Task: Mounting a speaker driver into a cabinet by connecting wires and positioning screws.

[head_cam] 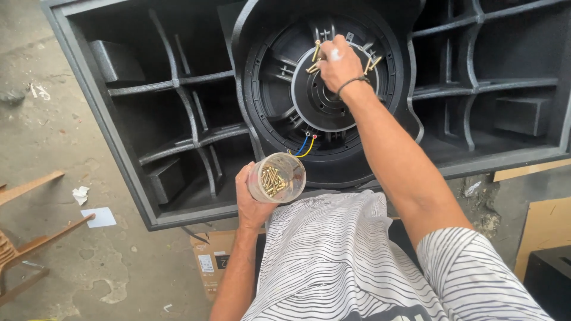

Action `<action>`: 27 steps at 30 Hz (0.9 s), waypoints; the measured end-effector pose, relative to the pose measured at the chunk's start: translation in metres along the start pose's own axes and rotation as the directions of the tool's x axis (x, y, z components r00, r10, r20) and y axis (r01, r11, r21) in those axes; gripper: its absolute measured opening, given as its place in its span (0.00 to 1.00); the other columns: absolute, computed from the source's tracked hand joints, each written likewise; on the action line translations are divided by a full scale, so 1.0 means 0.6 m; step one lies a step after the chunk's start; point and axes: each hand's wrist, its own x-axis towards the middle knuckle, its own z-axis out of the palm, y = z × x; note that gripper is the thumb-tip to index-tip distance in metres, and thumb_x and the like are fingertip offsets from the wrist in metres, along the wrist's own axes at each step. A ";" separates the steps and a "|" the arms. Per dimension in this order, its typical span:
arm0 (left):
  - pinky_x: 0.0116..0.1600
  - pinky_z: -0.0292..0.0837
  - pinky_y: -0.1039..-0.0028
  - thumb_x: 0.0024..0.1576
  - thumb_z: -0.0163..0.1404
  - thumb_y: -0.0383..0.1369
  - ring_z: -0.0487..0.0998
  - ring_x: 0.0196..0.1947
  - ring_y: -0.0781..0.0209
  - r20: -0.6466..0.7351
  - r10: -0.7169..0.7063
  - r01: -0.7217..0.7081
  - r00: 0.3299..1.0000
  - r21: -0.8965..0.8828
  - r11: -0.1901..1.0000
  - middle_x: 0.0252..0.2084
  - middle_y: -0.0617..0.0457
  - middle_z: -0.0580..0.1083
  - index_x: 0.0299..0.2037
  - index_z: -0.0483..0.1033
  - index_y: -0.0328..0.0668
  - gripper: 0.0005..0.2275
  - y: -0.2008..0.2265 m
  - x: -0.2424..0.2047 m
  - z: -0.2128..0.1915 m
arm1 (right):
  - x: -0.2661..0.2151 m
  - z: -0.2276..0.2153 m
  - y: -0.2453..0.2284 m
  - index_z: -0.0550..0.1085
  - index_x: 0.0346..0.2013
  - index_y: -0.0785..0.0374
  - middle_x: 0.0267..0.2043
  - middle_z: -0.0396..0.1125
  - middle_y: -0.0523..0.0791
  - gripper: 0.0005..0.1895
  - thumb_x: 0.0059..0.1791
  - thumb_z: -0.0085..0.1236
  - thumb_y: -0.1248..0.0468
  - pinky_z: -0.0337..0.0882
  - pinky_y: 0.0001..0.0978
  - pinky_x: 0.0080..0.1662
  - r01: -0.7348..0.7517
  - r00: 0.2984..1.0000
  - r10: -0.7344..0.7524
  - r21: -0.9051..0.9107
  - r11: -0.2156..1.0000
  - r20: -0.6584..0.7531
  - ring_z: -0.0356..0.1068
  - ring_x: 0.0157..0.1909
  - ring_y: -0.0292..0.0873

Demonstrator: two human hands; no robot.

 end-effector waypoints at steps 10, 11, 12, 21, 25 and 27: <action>0.62 0.72 0.62 0.40 0.73 0.38 0.72 0.60 0.49 0.019 -0.027 0.027 0.999 -0.022 0.999 0.61 0.41 0.66 0.65 0.59 0.36 0.44 0.000 0.009 0.000 | -0.036 -0.071 0.001 0.64 0.34 0.57 0.30 0.63 0.45 0.09 0.58 0.49 0.62 0.63 0.41 0.32 -0.133 0.988 0.110 0.243 0.961 0.107 0.61 0.29 0.43; 0.61 0.73 0.62 0.40 0.73 0.38 0.72 0.59 0.50 0.022 -0.009 0.010 1.000 -0.029 1.000 0.61 0.41 0.66 0.65 0.59 0.36 0.44 0.000 0.012 0.000 | -0.040 -0.078 -0.001 0.64 0.34 0.57 0.32 0.66 0.44 0.08 0.57 0.50 0.62 0.65 0.38 0.35 -0.140 0.986 0.110 0.271 0.952 0.123 0.64 0.33 0.42; 0.60 0.73 0.63 0.40 0.73 0.38 0.73 0.58 0.51 0.026 0.008 -0.007 1.000 -0.036 0.999 0.61 0.42 0.66 0.65 0.58 0.37 0.44 0.000 0.015 0.000 | -0.045 -0.085 -0.003 0.65 0.34 0.56 0.34 0.68 0.43 0.08 0.57 0.51 0.63 0.68 0.36 0.39 -0.147 0.984 0.109 0.299 0.943 0.140 0.68 0.37 0.40; 0.62 0.73 0.63 0.41 0.73 0.39 0.71 0.61 0.51 0.039 -0.004 0.005 0.999 -0.016 1.000 0.63 0.42 0.64 0.66 0.57 0.38 0.45 -0.013 0.005 -0.006 | -0.039 -0.111 -0.017 0.66 0.37 0.55 0.31 0.73 0.41 0.06 0.55 0.54 0.66 0.78 0.16 0.33 -0.291 0.957 0.239 0.549 0.784 0.166 0.79 0.33 0.33; 0.63 0.72 0.62 0.41 0.74 0.38 0.71 0.61 0.50 0.011 -0.001 0.001 1.000 0.003 1.000 0.62 0.42 0.65 0.66 0.58 0.37 0.45 -0.012 0.005 -0.002 | -0.046 -0.117 -0.018 0.64 0.37 0.55 0.32 0.72 0.42 0.06 0.54 0.52 0.67 0.79 0.17 0.33 -0.288 0.957 0.243 0.593 0.752 0.157 0.80 0.34 0.35; 0.62 0.74 0.63 0.41 0.73 0.38 0.71 0.60 0.51 0.014 0.044 -0.043 0.999 -0.015 0.999 0.62 0.42 0.64 0.66 0.58 0.38 0.44 -0.013 0.008 0.001 | -0.053 -0.113 -0.009 0.64 0.36 0.57 0.31 0.72 0.46 0.07 0.53 0.50 0.71 0.81 0.21 0.35 -0.231 0.970 0.214 0.730 0.643 0.118 0.80 0.33 0.39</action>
